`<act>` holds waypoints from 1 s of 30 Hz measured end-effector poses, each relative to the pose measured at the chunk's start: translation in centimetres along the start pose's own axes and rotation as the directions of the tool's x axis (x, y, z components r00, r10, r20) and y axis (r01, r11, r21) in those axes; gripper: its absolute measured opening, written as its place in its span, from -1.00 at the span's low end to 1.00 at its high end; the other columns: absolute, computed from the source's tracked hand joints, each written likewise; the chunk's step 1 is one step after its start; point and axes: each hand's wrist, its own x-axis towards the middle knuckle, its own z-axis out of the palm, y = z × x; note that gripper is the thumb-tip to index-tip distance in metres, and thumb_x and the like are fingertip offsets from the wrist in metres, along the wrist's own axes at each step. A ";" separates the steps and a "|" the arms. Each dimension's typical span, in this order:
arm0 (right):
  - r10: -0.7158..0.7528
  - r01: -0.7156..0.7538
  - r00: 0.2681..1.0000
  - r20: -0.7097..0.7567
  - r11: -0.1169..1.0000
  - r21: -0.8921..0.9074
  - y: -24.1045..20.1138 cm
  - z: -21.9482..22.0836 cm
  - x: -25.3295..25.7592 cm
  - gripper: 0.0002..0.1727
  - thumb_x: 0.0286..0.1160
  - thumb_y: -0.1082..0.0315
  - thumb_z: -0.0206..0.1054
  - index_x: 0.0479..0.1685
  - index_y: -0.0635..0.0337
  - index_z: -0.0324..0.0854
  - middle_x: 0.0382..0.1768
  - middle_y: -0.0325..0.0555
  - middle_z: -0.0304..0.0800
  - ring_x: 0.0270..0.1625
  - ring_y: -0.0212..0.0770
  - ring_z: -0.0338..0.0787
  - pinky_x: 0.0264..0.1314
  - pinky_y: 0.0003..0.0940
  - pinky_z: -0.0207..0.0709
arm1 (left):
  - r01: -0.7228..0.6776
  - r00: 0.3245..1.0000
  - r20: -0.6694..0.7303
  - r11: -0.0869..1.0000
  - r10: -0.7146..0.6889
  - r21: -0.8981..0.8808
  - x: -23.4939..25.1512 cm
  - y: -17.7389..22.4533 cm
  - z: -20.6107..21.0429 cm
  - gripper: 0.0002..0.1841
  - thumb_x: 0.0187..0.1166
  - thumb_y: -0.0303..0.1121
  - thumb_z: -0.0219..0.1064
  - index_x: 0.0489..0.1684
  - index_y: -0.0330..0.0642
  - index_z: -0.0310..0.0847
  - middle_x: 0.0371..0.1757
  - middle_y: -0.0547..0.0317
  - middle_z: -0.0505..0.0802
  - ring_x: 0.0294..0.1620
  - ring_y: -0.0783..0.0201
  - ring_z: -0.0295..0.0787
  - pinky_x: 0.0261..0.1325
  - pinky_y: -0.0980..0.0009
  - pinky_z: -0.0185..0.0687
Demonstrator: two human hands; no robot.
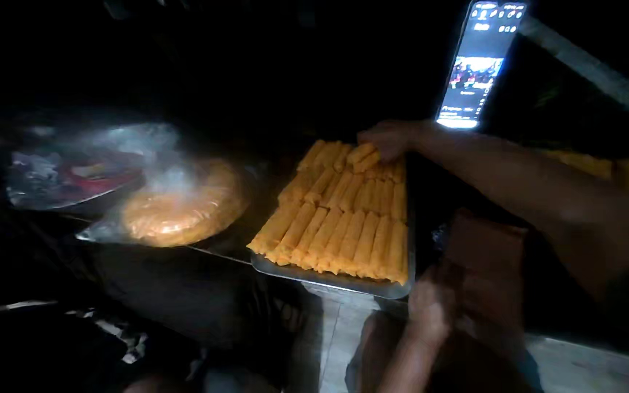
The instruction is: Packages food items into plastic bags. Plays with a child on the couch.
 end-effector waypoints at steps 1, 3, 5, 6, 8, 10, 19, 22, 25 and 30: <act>0.014 -0.014 1.000 0.020 1.000 -0.002 0.0 0.0 0.0 -0.32 0.24 0.52 0.55 0.48 0.16 0.49 0.19 0.29 0.75 0.29 0.35 0.72 0.33 0.40 0.49 | -0.002 1.000 -0.002 1.000 0.002 -0.006 0.0 0.0 0.0 -0.77 0.43 -0.50 0.44 0.01 -0.16 0.88 0.09 -0.01 0.92 0.04 0.02 0.91 0.01 0.13 0.85; 0.020 -0.020 0.999 0.026 1.000 -0.017 0.2 0.0 -0.1 -0.35 0.26 0.50 0.54 0.47 0.12 0.53 0.14 0.30 0.76 0.26 0.37 0.73 0.29 0.43 0.50 | -0.026 0.999 -0.025 1.000 0.026 0.007 0.1 -0.2 0.2 -0.80 0.44 -0.48 0.44 -0.04 -0.15 0.89 0.05 0.03 0.92 0.03 0.06 0.91 0.02 0.16 0.86; 0.008 -0.007 1.000 0.022 0.999 -0.046 0.0 -0.2 -0.2 -0.35 0.24 0.50 0.55 0.46 0.13 0.54 0.11 0.29 0.78 0.25 0.37 0.73 0.33 0.42 0.47 | -0.019 1.000 -0.022 1.000 0.019 -0.004 0.1 -0.2 0.2 -0.80 0.45 -0.48 0.44 -0.04 -0.14 0.89 0.07 0.04 0.92 0.05 0.06 0.91 0.03 0.16 0.86; 0.000 0.001 1.000 0.016 0.998 -0.064 -0.1 -0.3 -0.3 -0.36 0.25 0.47 0.57 0.44 0.14 0.55 0.10 0.28 0.79 0.24 0.37 0.73 0.34 0.42 0.47 | 0.014 1.000 0.014 0.999 -0.014 -0.038 0.0 0.0 -0.1 -0.78 0.48 -0.48 0.42 0.02 -0.18 0.87 0.12 -0.01 0.91 0.10 0.01 0.89 0.07 0.11 0.84; -0.021 0.020 1.000 -0.008 0.992 -0.122 -0.5 -0.7 -0.6 -0.39 0.23 0.47 0.57 0.39 0.16 0.57 0.06 0.26 0.80 0.22 0.36 0.75 0.35 0.40 0.47 | 0.062 0.998 0.036 0.997 -0.060 -0.054 0.0 0.4 -0.4 -0.74 0.48 -0.48 0.42 0.09 -0.19 0.86 0.13 -0.06 0.90 0.10 -0.03 0.89 0.07 0.07 0.83; -0.022 0.018 1.000 -0.020 0.983 -0.181 -1.5 -1.6 -1.6 -0.41 0.26 0.48 0.54 0.39 0.20 0.55 0.05 0.29 0.79 0.21 0.38 0.74 0.34 0.39 0.46 | 0.098 0.994 0.062 0.993 -0.094 -0.063 0.1 0.5 -0.8 -0.72 0.49 -0.47 0.41 0.14 -0.20 0.84 0.15 -0.09 0.89 0.12 -0.05 0.89 0.09 0.05 0.82; 0.172 -0.006 0.939 -0.298 0.874 0.485 -4.3 -0.9 -18.5 -0.36 0.00 0.45 0.64 0.25 0.21 0.60 -0.05 0.03 0.81 -0.01 -0.11 0.81 0.04 -0.09 0.68 | 0.173 0.976 0.133 0.985 -0.170 -0.005 0.2 0.8 -1.5 -0.54 0.41 -0.56 0.44 0.35 -0.40 0.67 0.23 -0.27 0.84 0.11 -0.20 0.88 0.16 -0.10 0.77; 0.464 -0.194 0.886 0.014 0.342 0.920 -6.8 2.9 -27.2 -0.28 0.05 0.64 0.52 0.42 0.27 0.49 -0.01 -0.03 0.78 -0.09 -0.29 0.82 -0.03 -0.38 0.75 | -0.006 0.995 0.098 0.997 -0.001 0.073 0.2 0.5 -1.1 -0.69 0.43 -0.55 0.40 0.13 -0.39 0.80 0.24 -0.24 0.85 0.12 -0.21 0.88 0.14 -0.11 0.78; 0.497 -0.225 0.831 0.250 -0.111 0.968 -7.1 9.1 -33.2 -0.37 0.16 0.52 0.45 0.39 0.22 0.49 -0.06 -0.09 0.81 -0.13 -0.30 0.84 -0.07 -0.37 0.77 | -0.075 0.993 0.101 0.987 0.061 0.143 0.2 1.4 -0.7 -0.77 0.44 -0.52 0.42 0.00 -0.35 0.85 0.14 -0.23 0.87 0.03 -0.21 0.88 0.09 -0.11 0.78; 0.547 -0.114 0.796 0.261 -0.289 0.951 -8.1 13.5 -36.6 -0.40 0.23 0.46 0.46 0.38 0.28 0.48 -0.04 -0.07 0.80 -0.10 -0.28 0.83 -0.01 -0.33 0.78 | -0.048 0.989 0.146 0.979 0.019 0.198 0.1 5.4 -0.8 -0.71 0.44 -0.48 0.45 0.08 -0.40 0.81 0.18 -0.29 0.84 0.08 -0.25 0.87 0.05 -0.11 0.80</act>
